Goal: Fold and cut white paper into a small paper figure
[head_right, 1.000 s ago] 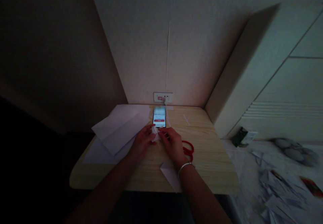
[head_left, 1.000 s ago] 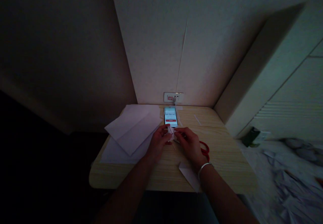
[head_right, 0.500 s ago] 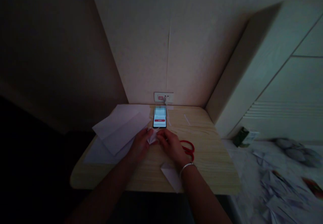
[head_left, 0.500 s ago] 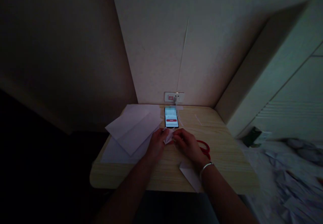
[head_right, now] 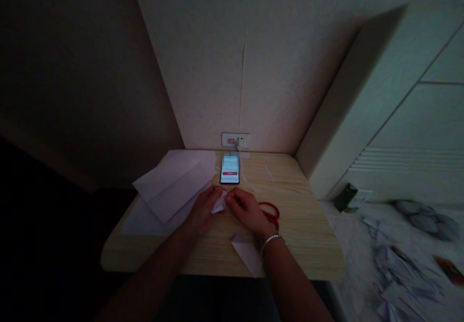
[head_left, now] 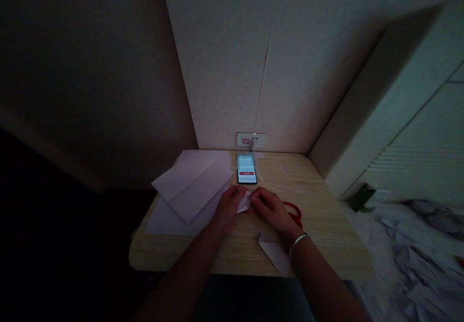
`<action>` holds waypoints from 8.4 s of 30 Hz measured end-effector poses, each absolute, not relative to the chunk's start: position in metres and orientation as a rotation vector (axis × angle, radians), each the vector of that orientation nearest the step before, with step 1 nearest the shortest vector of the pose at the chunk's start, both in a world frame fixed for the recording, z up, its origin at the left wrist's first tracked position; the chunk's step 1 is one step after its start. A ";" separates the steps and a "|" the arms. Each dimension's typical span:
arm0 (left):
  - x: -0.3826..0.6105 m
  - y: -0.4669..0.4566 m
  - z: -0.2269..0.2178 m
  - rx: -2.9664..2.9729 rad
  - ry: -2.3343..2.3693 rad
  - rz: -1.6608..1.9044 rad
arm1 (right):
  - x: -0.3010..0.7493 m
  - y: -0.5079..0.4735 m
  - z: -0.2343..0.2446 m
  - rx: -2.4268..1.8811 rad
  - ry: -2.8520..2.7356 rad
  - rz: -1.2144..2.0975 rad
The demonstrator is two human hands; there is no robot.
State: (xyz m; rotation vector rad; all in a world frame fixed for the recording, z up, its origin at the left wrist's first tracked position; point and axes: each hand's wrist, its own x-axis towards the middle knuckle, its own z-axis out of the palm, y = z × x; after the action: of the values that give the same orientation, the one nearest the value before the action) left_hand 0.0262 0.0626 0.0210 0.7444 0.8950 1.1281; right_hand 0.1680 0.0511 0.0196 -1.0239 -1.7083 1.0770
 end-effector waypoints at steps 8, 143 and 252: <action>0.028 0.060 0.023 0.773 0.807 1.127 | 0.159 0.053 0.013 -0.915 -1.246 1.359; 0.033 0.067 0.005 0.963 0.955 1.280 | 0.163 0.061 0.008 -1.204 -1.362 1.189; 0.032 0.066 0.006 0.673 0.718 1.212 | 0.161 0.063 0.010 -1.061 -1.208 1.288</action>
State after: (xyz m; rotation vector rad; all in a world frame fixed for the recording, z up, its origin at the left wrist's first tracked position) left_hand 0.0323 0.0657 0.0063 0.6734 0.7183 1.2124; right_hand 0.1606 0.0625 0.0100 -1.0610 -1.2080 1.2877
